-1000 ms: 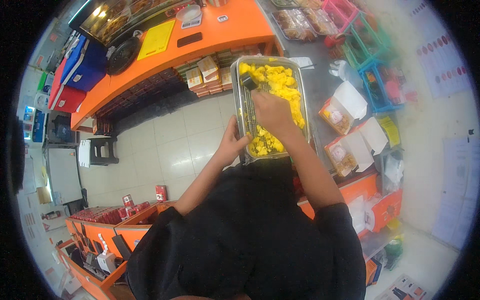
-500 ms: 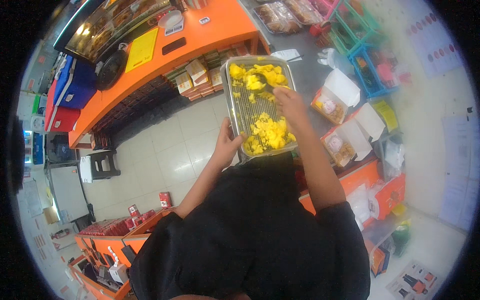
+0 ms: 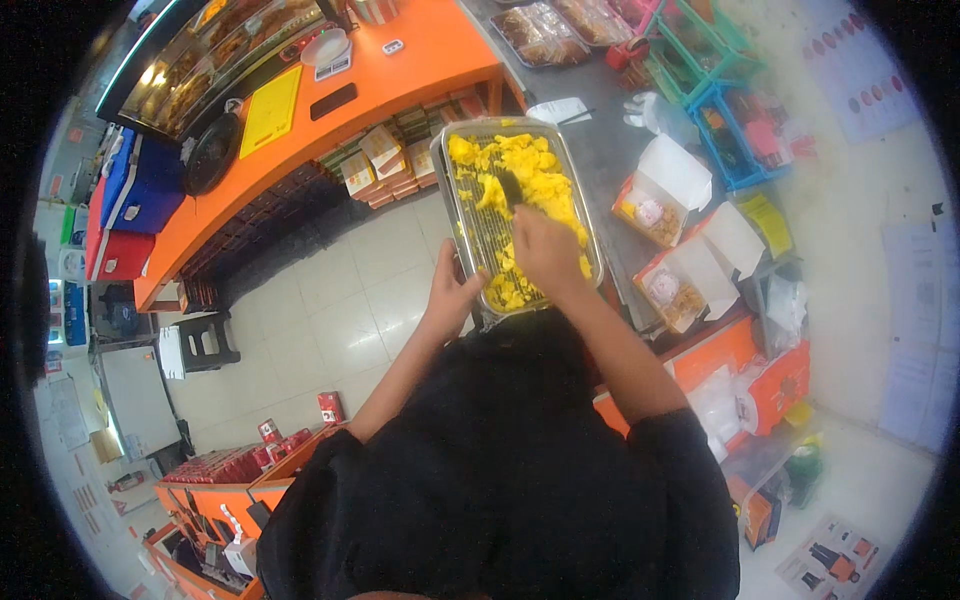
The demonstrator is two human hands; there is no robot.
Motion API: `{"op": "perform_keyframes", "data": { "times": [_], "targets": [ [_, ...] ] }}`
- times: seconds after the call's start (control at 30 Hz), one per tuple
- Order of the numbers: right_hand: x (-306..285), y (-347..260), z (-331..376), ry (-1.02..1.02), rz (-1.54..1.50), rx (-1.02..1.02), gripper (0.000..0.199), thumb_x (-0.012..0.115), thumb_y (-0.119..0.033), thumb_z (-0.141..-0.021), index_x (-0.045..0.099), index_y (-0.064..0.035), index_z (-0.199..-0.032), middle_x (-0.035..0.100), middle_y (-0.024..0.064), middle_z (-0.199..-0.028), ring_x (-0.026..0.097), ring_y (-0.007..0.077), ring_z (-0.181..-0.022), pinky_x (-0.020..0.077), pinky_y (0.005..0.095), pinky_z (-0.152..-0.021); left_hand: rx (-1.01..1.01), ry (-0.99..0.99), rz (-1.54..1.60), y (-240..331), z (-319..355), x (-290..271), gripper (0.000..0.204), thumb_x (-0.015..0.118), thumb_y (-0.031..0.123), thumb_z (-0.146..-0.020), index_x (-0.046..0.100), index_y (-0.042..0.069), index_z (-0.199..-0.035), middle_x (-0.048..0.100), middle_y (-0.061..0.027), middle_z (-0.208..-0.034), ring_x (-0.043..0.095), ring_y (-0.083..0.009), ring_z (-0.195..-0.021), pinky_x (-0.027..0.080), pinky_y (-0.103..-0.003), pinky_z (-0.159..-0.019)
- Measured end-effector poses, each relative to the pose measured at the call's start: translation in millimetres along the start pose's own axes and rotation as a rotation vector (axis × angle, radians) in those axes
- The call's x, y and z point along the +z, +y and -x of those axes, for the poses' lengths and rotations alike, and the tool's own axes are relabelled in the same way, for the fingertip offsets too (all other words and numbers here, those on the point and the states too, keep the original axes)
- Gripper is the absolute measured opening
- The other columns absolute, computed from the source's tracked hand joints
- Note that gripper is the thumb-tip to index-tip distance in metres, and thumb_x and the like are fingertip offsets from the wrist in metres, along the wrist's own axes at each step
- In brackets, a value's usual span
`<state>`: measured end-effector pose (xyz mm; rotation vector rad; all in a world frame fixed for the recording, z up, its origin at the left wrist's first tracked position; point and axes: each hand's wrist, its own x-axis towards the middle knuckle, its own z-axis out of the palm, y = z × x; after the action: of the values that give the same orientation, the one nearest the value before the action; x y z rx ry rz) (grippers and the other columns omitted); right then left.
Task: Pack cooked food into takeout boxes and organize them into plastic bags.
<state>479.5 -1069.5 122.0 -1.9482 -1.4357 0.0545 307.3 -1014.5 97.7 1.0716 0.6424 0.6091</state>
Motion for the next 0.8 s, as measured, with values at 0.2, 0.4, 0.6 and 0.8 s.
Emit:
{"op": "perform_keyframes", "data": {
  "times": [0.2, 0.4, 0.6, 0.8],
  "targets": [
    [-7.4, -15.9, 4.3, -0.002, -0.224, 0.063, 0.022, 0.055, -0.015, -0.097, 0.067, 0.0015, -0.106, 0.069, 0.0222, -0.089, 0.067, 0.0395, -0.079, 0.0521, 0.0455, -0.066, -0.023, -0.023, -0.075, -0.6, -4.7, 4.0, 0.038, 0.060, -0.004, -0.087, 0.040, 0.002, -0.119, 0.055, -0.0107, -0.114, 0.054, -0.0169, -0.110, 0.045, -0.033, -0.096],
    [-12.0, 17.8, -3.7, -0.078, -0.464, 0.297, 0.027, 0.060, -0.020, -0.098, 0.069, 0.0040, -0.107, 0.070, 0.0141, -0.082, 0.066, 0.0251, -0.068, 0.0489, 0.0347, -0.062, 0.006, -0.023, -0.197, -11.8, -12.6, 6.6, 0.035, 0.061, -0.003, -0.087, 0.041, 0.002, -0.115, 0.055, -0.0107, -0.112, 0.055, -0.0146, -0.105, 0.048, -0.030, -0.089],
    [-28.0, 50.2, -8.4, -0.184, -0.924, 0.732, 0.014, 0.058, -0.017, -0.101, 0.062, -0.0043, -0.099, 0.038, -0.0106, -0.065, 0.031, 0.0002, -0.050, 0.0231, 0.0196, -0.045, -0.036, 0.003, -0.059, -8.9, -15.6, 16.3, 0.037, 0.059, -0.003, -0.089, 0.040, 0.002, -0.120, 0.057, -0.0116, -0.113, 0.059, -0.0154, -0.104, 0.050, -0.030, -0.089],
    [-46.5, 66.6, -18.4, -0.131, -0.932, 0.856, 0.019, 0.062, -0.018, -0.099, 0.067, -0.0003, -0.102, 0.047, -0.0083, -0.067, 0.039, 0.0034, -0.050, 0.0310, 0.0226, -0.046, -0.069, -0.004, 0.019, -9.6, -19.3, 13.2, 0.046, 0.058, -0.002, -0.090, 0.037, 0.000, -0.131, 0.058, -0.0152, -0.120, 0.059, -0.0206, -0.110, 0.049, -0.036, -0.096]
  ]
}}
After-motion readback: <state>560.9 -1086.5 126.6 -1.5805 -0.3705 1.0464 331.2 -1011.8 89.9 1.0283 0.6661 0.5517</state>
